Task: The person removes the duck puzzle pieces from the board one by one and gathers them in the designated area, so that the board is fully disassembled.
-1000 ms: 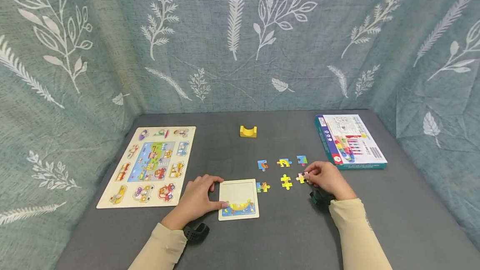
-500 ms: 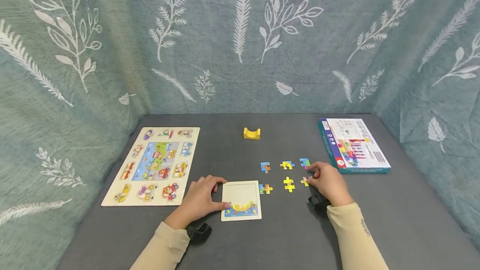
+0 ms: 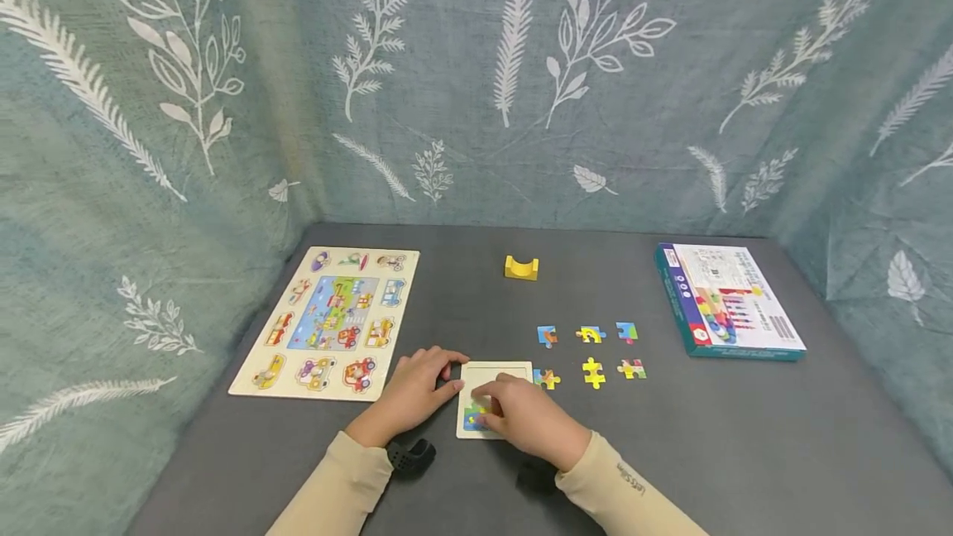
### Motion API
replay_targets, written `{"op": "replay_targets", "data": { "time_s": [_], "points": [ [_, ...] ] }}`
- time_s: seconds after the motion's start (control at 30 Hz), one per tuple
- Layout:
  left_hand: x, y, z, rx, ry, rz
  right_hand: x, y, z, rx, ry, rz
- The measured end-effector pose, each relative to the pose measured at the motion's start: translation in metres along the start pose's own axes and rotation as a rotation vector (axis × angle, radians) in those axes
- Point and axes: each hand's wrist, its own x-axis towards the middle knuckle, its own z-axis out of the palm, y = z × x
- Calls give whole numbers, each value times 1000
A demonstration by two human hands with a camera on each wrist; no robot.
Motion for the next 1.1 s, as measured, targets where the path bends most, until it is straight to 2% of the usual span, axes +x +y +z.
{"op": "replay_targets", "data": {
  "time_s": [0.1,0.23,0.53,0.7,0.83,0.97,1.1],
  "points": [
    [0,-1,-1,13,7,-3,5,0,9,-10,-11,-17],
    [0,2,4,16,9,-10,1,6,15,57,13,-10],
    [2,2,3,25,8,-45,2,7,16,96,91,-7],
    [2,2,1,37,8,-39,4,7,18,109,144,-21],
    [1,3,2,33,8,-37,6,8,18,169,172,-7],
    [1,3,2,33,5,-37,3,9,3,277,195,10],
    [2,3,1,32,-5,-35,-8,22,-30,330,235,62]
  ]
}}
